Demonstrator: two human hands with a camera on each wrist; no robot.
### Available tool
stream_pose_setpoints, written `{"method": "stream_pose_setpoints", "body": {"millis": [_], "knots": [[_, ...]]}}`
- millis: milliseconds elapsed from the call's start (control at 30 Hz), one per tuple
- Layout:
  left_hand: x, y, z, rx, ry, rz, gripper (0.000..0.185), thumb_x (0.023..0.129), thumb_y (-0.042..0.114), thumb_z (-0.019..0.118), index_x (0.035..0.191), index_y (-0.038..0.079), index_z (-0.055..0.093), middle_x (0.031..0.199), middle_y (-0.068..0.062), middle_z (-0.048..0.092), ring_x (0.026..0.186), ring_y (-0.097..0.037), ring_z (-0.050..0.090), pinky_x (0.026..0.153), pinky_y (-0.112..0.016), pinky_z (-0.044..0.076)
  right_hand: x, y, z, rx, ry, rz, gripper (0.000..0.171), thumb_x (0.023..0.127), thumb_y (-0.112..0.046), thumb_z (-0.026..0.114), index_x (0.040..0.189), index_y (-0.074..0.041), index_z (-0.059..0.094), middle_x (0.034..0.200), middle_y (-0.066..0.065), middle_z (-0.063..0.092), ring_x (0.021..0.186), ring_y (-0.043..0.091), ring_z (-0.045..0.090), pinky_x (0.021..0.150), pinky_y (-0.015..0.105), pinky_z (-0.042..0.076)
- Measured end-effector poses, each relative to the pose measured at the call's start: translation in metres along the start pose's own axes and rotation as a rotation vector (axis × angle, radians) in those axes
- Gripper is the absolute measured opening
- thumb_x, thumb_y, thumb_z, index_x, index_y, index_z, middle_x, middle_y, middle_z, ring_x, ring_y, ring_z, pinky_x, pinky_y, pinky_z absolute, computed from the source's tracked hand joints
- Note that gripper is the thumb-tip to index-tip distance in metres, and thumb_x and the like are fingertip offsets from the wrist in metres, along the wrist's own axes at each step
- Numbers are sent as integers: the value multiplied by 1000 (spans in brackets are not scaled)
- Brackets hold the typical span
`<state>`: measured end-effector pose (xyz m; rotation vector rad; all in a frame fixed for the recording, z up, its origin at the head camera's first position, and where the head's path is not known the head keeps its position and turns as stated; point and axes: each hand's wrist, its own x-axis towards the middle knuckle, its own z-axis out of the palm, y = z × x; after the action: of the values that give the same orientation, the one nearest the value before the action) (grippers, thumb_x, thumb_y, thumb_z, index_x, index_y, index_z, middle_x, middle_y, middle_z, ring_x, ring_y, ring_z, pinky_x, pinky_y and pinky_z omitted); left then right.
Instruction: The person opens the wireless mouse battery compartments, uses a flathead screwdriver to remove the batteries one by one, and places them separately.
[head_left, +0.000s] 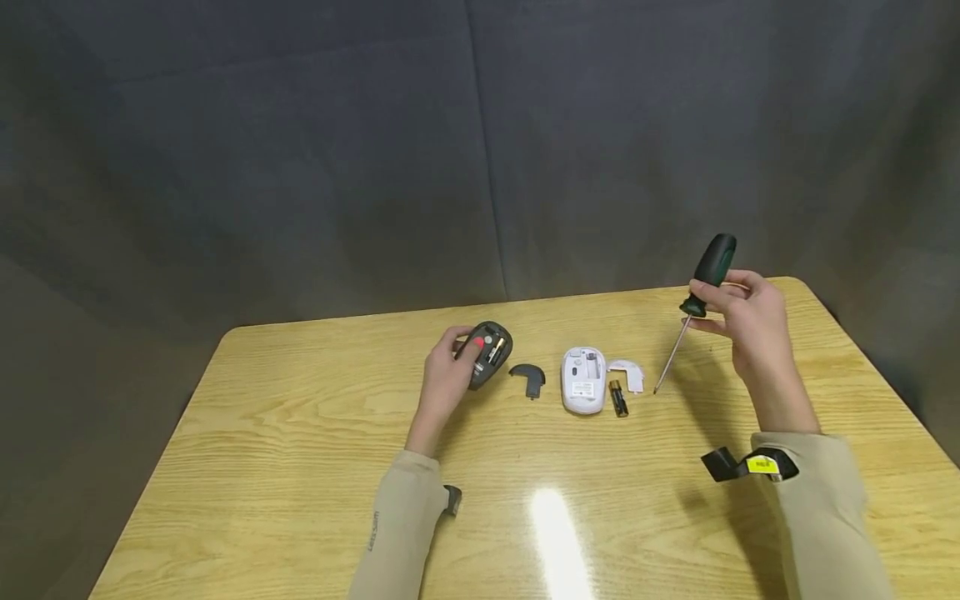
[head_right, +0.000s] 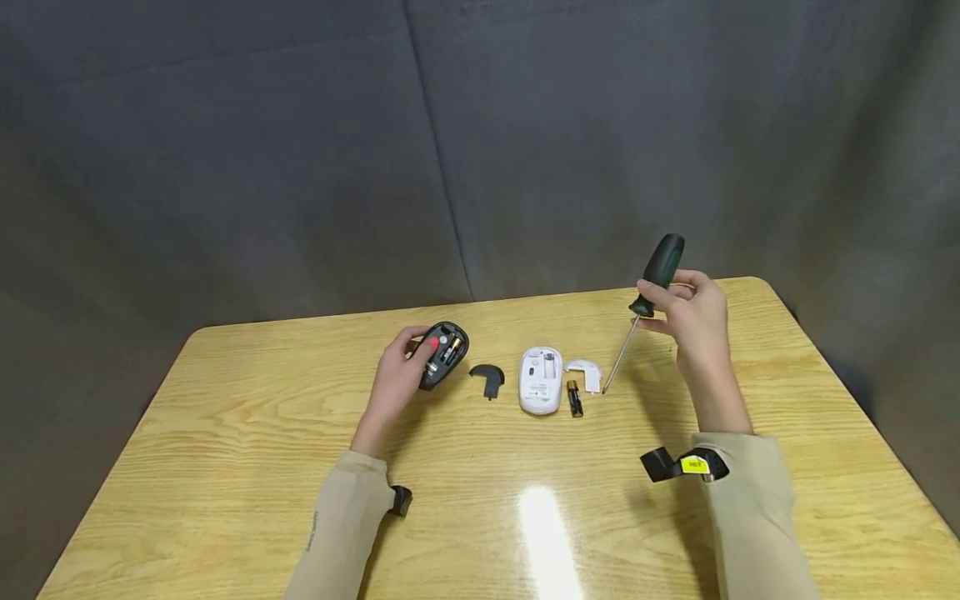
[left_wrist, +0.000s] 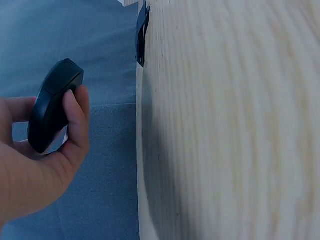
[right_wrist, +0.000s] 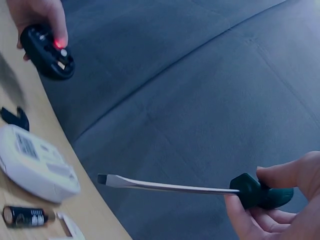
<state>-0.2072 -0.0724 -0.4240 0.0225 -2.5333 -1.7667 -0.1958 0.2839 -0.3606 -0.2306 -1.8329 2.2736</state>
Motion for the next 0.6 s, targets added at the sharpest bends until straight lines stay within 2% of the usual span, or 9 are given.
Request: {"method": "stream_pose_setpoints", "body": {"millis": [200, 400, 600], "knots": [[-2, 0, 1, -1, -9, -1, 38, 103, 20, 56, 135, 0, 62, 108, -20, 63, 91, -23, 62, 70, -28, 53, -2, -2, 12, 134, -1, -18, 33, 93, 1, 75, 114, 0, 50, 87, 1, 76, 74, 12, 74, 64, 29, 60], [-2, 1, 1, -4, -15, -9, 40, 103, 20, 55, 135, -3, 62, 115, -22, 66, 101, -28, 64, 80, -33, 55, -7, -3, 31, 286, 25, -51, 38, 88, 9, 76, 112, -1, 48, 91, 5, 74, 80, 16, 76, 64, 33, 61], [-2, 2, 3, 10, -18, -14, 41, 103, 21, 56, 135, -4, 62, 120, -23, 66, 106, -30, 63, 86, -37, 54, -13, -3, 49, 385, 55, -80, 30, 86, 8, 79, 108, 0, 60, 104, 10, 61, 90, 19, 72, 71, 36, 61]]}}
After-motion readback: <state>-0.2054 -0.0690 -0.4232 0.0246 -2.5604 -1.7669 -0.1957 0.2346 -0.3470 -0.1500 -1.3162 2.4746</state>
